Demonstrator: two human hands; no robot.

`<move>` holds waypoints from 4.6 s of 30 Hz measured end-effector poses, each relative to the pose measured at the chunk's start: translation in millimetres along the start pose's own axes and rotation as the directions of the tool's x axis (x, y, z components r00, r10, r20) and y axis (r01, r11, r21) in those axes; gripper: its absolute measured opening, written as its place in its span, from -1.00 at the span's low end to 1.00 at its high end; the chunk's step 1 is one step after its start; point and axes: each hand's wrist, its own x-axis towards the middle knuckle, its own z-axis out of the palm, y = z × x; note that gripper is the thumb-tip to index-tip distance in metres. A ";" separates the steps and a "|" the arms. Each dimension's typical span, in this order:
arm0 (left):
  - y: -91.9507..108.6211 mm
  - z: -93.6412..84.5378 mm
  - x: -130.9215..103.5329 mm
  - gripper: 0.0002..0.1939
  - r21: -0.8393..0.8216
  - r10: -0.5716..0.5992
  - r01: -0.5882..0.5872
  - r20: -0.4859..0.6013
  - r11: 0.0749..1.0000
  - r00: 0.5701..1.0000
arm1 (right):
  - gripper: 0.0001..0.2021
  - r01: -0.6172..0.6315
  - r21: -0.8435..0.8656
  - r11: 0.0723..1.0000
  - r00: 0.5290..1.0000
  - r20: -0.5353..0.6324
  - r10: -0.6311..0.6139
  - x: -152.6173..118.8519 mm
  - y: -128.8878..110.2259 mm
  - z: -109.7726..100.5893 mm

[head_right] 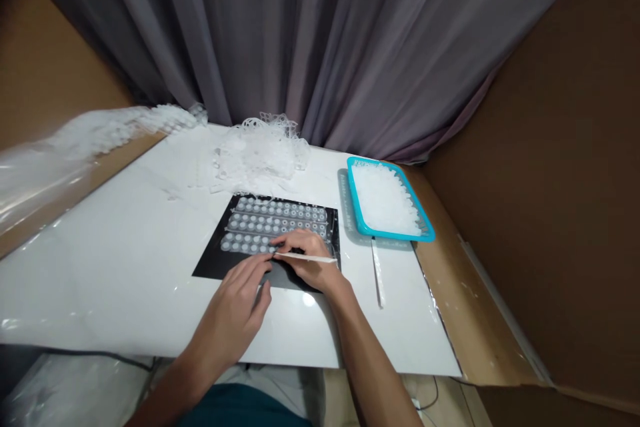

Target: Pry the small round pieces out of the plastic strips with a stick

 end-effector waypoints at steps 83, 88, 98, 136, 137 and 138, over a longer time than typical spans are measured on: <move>0.5 0.9 -1.5 -0.62 0.032 0.049 -0.049 -0.017 0.998 0.999 | -0.80 -0.058 0.014 0.998 0.989 -0.135 0.060 9.2 -1.9 8.2; -1.1 4.5 -3.3 -0.59 0.069 0.061 -0.060 -0.005 0.996 0.998 | -0.79 -0.081 -0.014 0.997 0.989 -0.129 0.079 9.5 -2.7 8.4; -3.3 8.3 -4.0 -0.54 0.080 0.062 -0.061 -0.010 0.995 0.998 | -0.80 -0.067 -0.220 0.973 0.992 -0.119 0.042 7.8 5.2 16.5; -12.5 22.4 -6.2 -0.60 0.115 0.113 -0.100 -0.112 0.988 0.987 | -0.81 -0.260 -0.200 0.945 0.926 -0.329 0.186 29.9 8.5 33.4; -12.2 23.1 -6.2 -0.61 0.110 0.108 -0.095 -0.113 0.989 0.988 | -0.82 -0.262 -0.196 0.945 0.924 -0.334 0.187 30.5 8.4 33.8; -11.9 23.7 -6.1 -0.61 0.106 0.102 -0.090 -0.113 0.990 0.988 | -0.82 -0.264 -0.188 0.946 0.921 -0.340 0.190 31.2 8.3 34.3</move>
